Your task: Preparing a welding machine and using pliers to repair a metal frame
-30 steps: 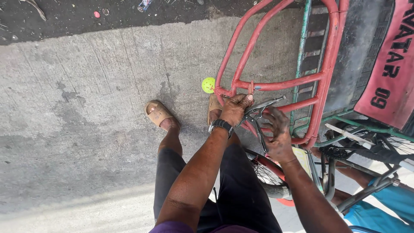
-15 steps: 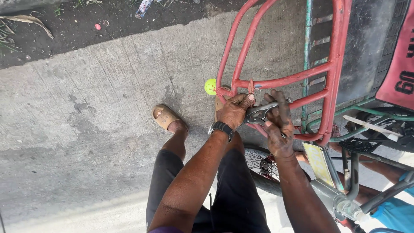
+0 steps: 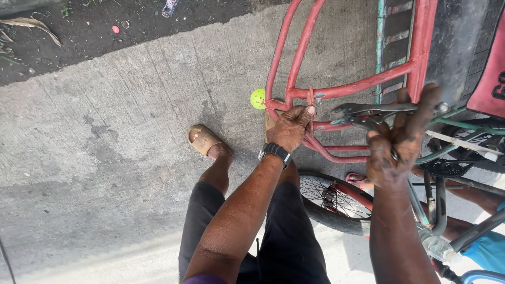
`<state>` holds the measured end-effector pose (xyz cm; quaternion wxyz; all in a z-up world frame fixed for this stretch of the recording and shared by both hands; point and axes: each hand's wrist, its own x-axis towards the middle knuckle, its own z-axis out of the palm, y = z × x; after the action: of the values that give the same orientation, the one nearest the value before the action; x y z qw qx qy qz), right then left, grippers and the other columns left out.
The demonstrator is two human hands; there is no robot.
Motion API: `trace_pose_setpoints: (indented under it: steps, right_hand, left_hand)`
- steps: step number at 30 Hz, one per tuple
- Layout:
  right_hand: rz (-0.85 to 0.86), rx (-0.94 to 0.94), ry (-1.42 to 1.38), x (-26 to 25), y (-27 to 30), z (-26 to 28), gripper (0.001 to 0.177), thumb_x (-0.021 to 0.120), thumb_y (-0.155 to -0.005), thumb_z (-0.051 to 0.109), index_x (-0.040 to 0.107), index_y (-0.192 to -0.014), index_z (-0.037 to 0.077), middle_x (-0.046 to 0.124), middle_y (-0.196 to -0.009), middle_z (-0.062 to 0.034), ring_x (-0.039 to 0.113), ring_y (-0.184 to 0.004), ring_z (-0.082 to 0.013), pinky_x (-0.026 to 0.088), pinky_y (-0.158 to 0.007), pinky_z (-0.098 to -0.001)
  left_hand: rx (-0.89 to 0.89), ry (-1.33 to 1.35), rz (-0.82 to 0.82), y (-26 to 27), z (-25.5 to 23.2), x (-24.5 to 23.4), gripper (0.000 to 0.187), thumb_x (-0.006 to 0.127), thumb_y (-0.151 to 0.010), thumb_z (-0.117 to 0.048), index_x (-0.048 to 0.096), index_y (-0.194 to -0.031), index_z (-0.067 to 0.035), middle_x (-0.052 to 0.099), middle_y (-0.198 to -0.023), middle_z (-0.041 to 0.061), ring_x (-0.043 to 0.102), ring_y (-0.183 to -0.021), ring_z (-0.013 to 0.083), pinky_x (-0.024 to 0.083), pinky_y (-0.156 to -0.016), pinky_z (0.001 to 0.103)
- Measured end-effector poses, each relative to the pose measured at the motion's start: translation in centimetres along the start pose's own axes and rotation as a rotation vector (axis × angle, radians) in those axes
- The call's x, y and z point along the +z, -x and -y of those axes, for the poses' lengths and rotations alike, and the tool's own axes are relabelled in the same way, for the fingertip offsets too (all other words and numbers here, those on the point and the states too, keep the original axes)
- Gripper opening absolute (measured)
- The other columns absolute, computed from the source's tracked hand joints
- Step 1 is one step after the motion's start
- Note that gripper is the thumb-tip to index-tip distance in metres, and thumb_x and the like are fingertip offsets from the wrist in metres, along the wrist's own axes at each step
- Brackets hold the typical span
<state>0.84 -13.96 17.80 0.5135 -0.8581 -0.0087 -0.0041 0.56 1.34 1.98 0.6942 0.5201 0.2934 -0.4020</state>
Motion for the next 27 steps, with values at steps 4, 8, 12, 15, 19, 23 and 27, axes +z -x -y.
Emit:
trace_pose_setpoints:
  steps: [4, 8, 12, 15, 19, 23, 27]
  right_hand:
    - [-0.006, 0.153, 0.057, 2.3, 0.0, -1.6, 0.097, 0.047, -0.090, -0.011, 0.008, -0.175, 0.015, 0.004, -0.187, -0.0119, 0.029, -0.175, -0.0380, 0.055, -0.113, -0.0341]
    - [0.065, 0.140, 0.210, 3.1, -1.1, -1.7, 0.101, 0.054, -0.090, -0.016, 0.005, -0.172, 0.015, 0.008, -0.178, -0.0187, 0.015, -0.167, -0.0370, 0.037, -0.132, -0.0511]
    - [0.132, -0.002, 0.443, 3.4, -2.0, -3.4, 0.097, 0.053, -0.081, -0.007, 0.011, -0.168, -0.001, 0.012, -0.178, -0.0233, 0.007, -0.169, -0.0359, 0.006, -0.143, -0.0541]
    - [0.154, 0.094, 0.458, 4.1, -1.9, -4.9, 0.099, 0.056, -0.078, -0.012, 0.011, -0.166, -0.005, 0.012, -0.175, -0.0313, 0.001, -0.164, -0.0421, 0.004, -0.137, -0.0556]
    - [0.160, 0.237, 0.321, 4.7, -2.9, -3.6, 0.103, 0.055, -0.076, -0.018, 0.009, -0.167, 0.002, 0.013, -0.175, -0.0269, 0.010, -0.164, -0.0414, 0.019, -0.136, -0.0554]
    - [0.137, 0.343, 0.321, 5.5, -3.2, -2.6, 0.105, 0.054, -0.075, -0.014, 0.006, -0.166, 0.004, 0.009, -0.176, -0.0269, 0.005, -0.164, -0.0413, 0.011, -0.135, -0.0546]
    - [0.098, 0.200, 0.266, 5.9, -1.3, -1.9, 0.103, 0.042, -0.078, -0.021, 0.004, -0.169, 0.008, 0.005, -0.178, -0.0229, 0.010, -0.167, -0.0411, 0.030, -0.136, -0.0457]
  left_hand:
    - [0.088, 0.126, 0.003, -2.1, 2.9, 0.8, 0.024, 0.070, -0.100, -0.033, 0.076, -0.091, -0.011, 0.062, -0.064, -0.001, 0.056, -0.058, 0.0089, 0.050, -0.055, 0.024]
    - [0.120, 0.070, -0.075, -4.3, 5.8, 1.9, 0.027, 0.070, -0.098, -0.048, 0.078, -0.087, -0.025, 0.067, -0.056, 0.004, 0.071, -0.058, 0.0207, 0.058, -0.064, 0.032]
    - [0.146, 0.153, -0.070, -4.1, 5.6, 2.1, 0.025, 0.073, -0.098, -0.042, 0.078, -0.086, -0.020, 0.066, -0.058, 0.006, 0.070, -0.056, 0.0176, 0.059, -0.057, 0.029]
    - [0.175, 0.205, -0.013, -4.5, 6.0, 1.8, 0.028, 0.071, -0.102, -0.040, 0.078, -0.090, -0.016, 0.065, -0.060, 0.009, 0.070, -0.057, 0.0204, 0.060, -0.056, 0.032]
    - [0.153, 0.178, 0.015, -3.7, 5.0, 1.2, 0.029, 0.069, -0.102, -0.043, 0.078, -0.090, -0.018, 0.065, -0.060, 0.008, 0.071, -0.058, 0.0203, 0.059, -0.057, 0.031]
    - [0.134, 0.159, 0.001, -3.8, 5.2, 1.5, 0.028, 0.068, -0.101, -0.043, 0.077, -0.089, -0.020, 0.063, -0.060, 0.005, 0.069, -0.058, 0.0171, 0.056, -0.055, 0.027]
    - [0.133, 0.136, -0.018, -3.7, 5.2, 1.7, 0.028, 0.068, -0.101, -0.044, 0.078, -0.090, -0.020, 0.064, -0.061, 0.005, 0.071, -0.059, 0.0176, 0.057, -0.056, 0.028]
